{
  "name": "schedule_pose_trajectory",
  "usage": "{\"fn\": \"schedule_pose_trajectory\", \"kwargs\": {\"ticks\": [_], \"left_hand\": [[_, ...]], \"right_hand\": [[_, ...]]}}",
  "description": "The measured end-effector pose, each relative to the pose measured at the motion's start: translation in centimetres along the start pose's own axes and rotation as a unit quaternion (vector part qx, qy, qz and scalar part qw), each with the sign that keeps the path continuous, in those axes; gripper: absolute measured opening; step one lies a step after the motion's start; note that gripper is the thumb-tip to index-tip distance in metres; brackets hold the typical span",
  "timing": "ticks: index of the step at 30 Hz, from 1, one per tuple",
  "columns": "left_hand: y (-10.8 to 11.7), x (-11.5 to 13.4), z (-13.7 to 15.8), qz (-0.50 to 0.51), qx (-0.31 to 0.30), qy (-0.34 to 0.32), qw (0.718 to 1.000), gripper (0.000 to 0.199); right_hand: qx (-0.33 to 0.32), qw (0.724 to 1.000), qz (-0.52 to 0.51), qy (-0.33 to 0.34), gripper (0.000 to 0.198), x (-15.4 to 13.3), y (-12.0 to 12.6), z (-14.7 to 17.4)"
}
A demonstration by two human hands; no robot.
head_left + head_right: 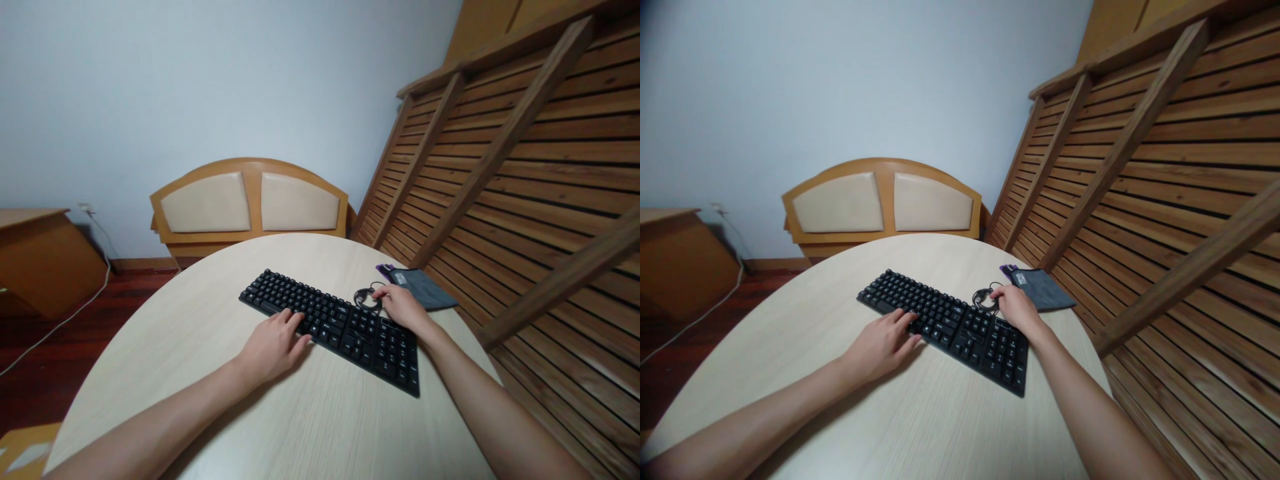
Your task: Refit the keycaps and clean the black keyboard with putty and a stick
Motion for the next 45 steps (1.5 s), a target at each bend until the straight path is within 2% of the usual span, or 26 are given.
{"fn": "schedule_pose_trajectory", "kwargs": {"ticks": [5,10,14,18,19,23,25,32,41,45], "left_hand": [[-1.0,-0.2,-1.2,-0.001,0.013,0.016,1.0,0.043],[-2.2,-0.2,-3.5,-0.017,0.001,0.044,0.999,0.057],[-3.4,-0.1,-5.7,-0.017,-0.008,0.051,0.999,0.066],[-4.6,0.2,-7.7,-0.026,-0.023,0.026,0.999,0.072],[-4.9,0.2,-8.1,-0.029,-0.028,0.022,0.999,0.072],[-6.3,-0.1,-9.0,-0.032,-0.067,0.013,0.997,0.069],[-6.7,-0.2,-8.8,-0.03,-0.089,0.003,0.996,0.067],[-6.1,-1.1,-5.8,-0.015,-0.112,-0.026,0.993,0.064],[-4.8,-2.6,-1.8,-0.015,-0.131,-0.033,0.991,0.064],[-4.2,-3.0,-0.7,-0.014,-0.121,-0.026,0.992,0.061]], "right_hand": [[0.023,1.0,-0.001,0.015,0.037,-1.7,1.4,0.4],[0.018,0.997,-0.02,0.07,0.039,-6.4,1.9,2.0],[-0.021,0.995,0.058,0.076,0.061,-9.7,0.8,4.1],[-0.06,0.99,0.11,0.061,0.093,-11.0,-1.9,5.5],[-0.058,0.99,0.12,0.055,0.092,-11.1,-2.4,5.6],[-0.013,0.985,0.17,0.014,0.061,-10.6,-2.7,5.2],[-0.005,0.982,0.187,-0.005,0.055,-10.1,-2.5,4.7],[-0.001,0.971,0.231,-0.064,0.056,-8.6,-2.5,3.1],[-0.05,0.954,0.247,-0.163,0.061,-7.2,-3.3,0.3],[-0.036,0.952,0.247,-0.175,0.06,-6.4,-3.3,-0.2]]}}
Point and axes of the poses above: each hand's wrist, its own z-axis away from the middle knuckle, its own y-axis out of the back of the hand, x = y × z, the point moved 8 cm from there along -z, towards the middle knuckle, and after that the axes turned 7 degrees about y, right-handed, at the moved point
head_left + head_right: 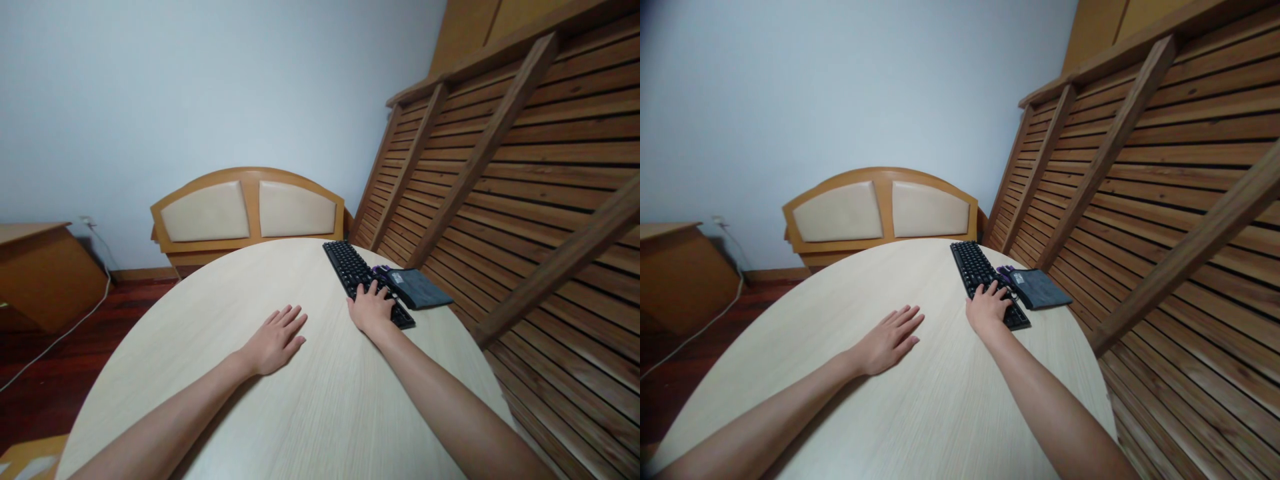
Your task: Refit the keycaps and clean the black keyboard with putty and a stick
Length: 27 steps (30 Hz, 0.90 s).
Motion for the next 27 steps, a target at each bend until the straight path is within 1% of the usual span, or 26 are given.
{"fn": "schedule_pose_trajectory", "kwargs": {"ticks": [5,8,10,12,13,15,17,18,20,27], "left_hand": [[0.4,0.0,0.3,0.006,0.019,0.023,1.0,0.057],[0.7,-0.1,0.3,0.012,0.029,0.034,0.999,0.058],[0.7,-0.3,0.4,0.013,0.029,0.035,0.999,0.059],[0.7,-0.4,0.5,0.01,0.023,0.028,0.999,0.061],[0.7,-0.5,0.5,0.008,0.02,0.024,0.999,0.062],[0.6,-0.7,0.7,0.006,0.017,0.015,1.0,0.064],[0.6,-0.8,0.8,0.004,0.014,0.011,1.0,0.065],[0.5,-0.9,0.8,0.001,0.012,0.011,1.0,0.065],[0.5,-0.9,0.9,-0.003,0.008,0.011,1.0,0.065],[0.6,-0.7,1.0,0.006,0.012,0.006,1.0,0.064]], "right_hand": [[0.032,0.999,-0.018,0.012,0.061,0.2,0.0,0.7],[0.073,0.995,-0.028,0.055,0.064,-0.3,0.4,2.1],[0.105,0.987,-0.042,0.116,0.063,-1.4,0.8,3.3],[0.116,0.968,-0.078,0.206,0.06,-3.2,0.8,4.4],[0.11,0.955,-0.105,0.254,0.06,-4.1,0.7,4.9],[0.075,0.924,-0.168,0.335,0.061,-5.9,0.3,5.8],[0.028,0.897,-0.219,0.382,0.065,-7.1,-0.3,6.4],[0.008,0.889,-0.235,0.393,0.066,-7.5,-0.6,6.5],[-0.018,0.881,-0.249,0.403,0.068,-7.8,-0.9,6.6],[-0.017,0.884,-0.235,0.403,0.065,-7.6,-0.5,6.8]]}}
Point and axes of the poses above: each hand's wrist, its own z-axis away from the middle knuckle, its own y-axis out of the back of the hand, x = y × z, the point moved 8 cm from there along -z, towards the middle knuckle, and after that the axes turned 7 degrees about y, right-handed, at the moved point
